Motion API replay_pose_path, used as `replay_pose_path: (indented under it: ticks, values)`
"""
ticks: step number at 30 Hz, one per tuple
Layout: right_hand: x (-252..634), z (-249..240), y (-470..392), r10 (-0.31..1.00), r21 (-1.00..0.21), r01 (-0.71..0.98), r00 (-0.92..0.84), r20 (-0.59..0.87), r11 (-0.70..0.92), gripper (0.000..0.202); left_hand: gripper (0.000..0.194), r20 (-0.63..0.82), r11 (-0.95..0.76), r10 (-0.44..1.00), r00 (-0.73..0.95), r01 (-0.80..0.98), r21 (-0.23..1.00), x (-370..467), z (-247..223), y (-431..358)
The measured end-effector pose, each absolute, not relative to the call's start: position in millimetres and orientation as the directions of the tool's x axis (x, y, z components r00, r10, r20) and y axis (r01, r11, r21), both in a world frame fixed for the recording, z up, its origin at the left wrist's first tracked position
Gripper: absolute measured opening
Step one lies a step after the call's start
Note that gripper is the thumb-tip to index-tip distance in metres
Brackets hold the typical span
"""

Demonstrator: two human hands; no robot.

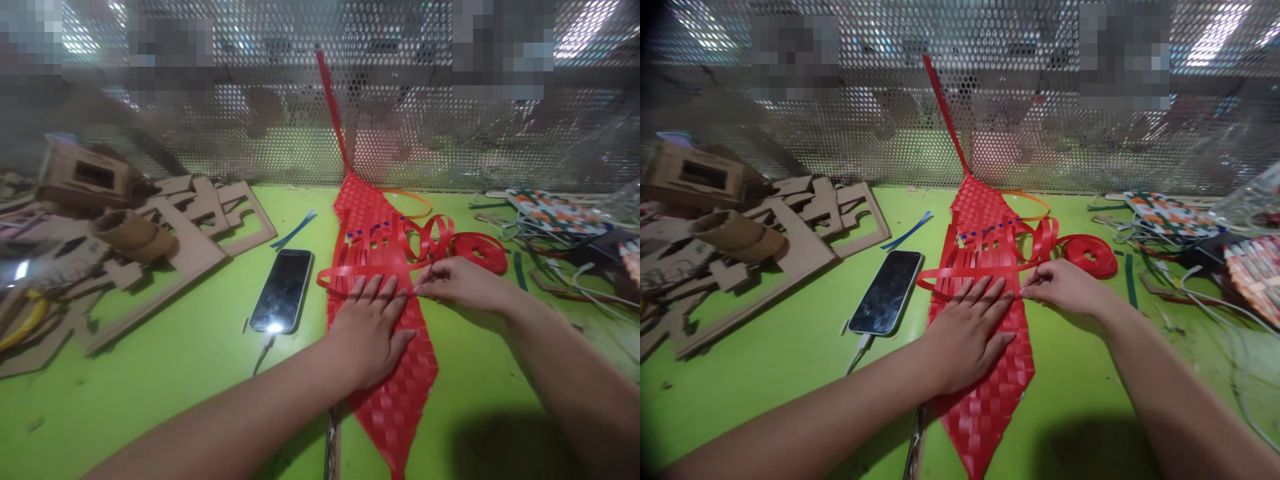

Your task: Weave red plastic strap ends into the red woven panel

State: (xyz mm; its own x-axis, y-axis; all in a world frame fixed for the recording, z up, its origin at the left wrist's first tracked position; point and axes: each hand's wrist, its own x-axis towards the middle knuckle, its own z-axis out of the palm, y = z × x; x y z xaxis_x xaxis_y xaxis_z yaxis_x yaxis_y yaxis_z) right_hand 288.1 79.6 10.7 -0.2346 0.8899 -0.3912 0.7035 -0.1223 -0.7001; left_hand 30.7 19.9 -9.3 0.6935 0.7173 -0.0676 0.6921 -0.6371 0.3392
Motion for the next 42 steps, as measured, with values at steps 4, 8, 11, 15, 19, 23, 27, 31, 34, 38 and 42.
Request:
replay_pose_path:
  ticks: [4,8,11,15,19,23,27,31,34,38,42]
  values:
    - [290.4,7.6,78.0,0.88,-0.739,0.669,-0.3,-0.367,-0.081,0.037,0.077,-0.05,-0.641,0.721,0.691,0.693,0.33,30.8,-8.8,19.0]
    - [290.2,5.9,76.4,0.88,-0.74,0.669,-0.311,-0.359,-0.065,0.037,0.076,-0.053,-0.639,0.725,0.687,0.699,0.321,31.2,-6.5,16.9]
    - [290.8,4.6,76.6,0.87,-0.762,0.644,-0.337,-0.359,-0.065,0.037,0.075,-0.049,-0.64,0.729,0.683,0.704,0.309,31.3,-7.4,16.3]
    - [291.2,3.9,76.6,0.875,-0.752,0.655,-0.323,-0.362,-0.069,0.033,0.076,-0.048,-0.644,0.725,0.687,0.701,0.307,31.0,-8.2,16.9]
    - [290.4,4.7,74.9,0.892,-0.713,0.701,-0.299,-0.339,-0.036,0.027,0.076,-0.066,-0.643,0.72,0.691,0.699,0.312,31.1,-6.1,17.0]
    - [290.3,6.1,74.8,0.889,-0.695,0.719,-0.308,-0.339,-0.016,0.028,0.076,-0.062,-0.645,0.722,0.689,0.702,0.303,31.8,-5.7,16.4]
    - [290.2,5.9,75.2,0.89,-0.688,0.725,-0.293,-0.35,-0.032,0.031,0.075,-0.053,-0.643,0.729,0.682,0.709,0.29,32.4,-5.8,16.2]
    - [290.1,5.2,74.5,0.899,-0.689,0.724,-0.298,-0.322,-0.007,0.034,0.075,-0.067,-0.64,0.725,0.686,0.705,0.306,32.3,-4.3,16.6]
    - [289.6,5.8,74.4,0.896,-0.692,0.722,-0.296,-0.331,-0.017,0.035,0.075,-0.081,-0.634,0.722,0.687,0.704,0.32,32.3,-3.4,17.0]
    - [288.1,8.3,74.5,0.89,-0.702,0.709,-0.281,-0.358,-0.058,0.037,0.075,-0.092,-0.635,0.715,0.693,0.699,0.328,32.7,-3.7,17.7]
    - [288.1,10.5,74.3,0.88,-0.729,0.68,-0.294,-0.372,-0.081,0.035,0.075,-0.081,-0.636,0.72,0.689,0.703,0.319,32.9,-4.7,17.9]
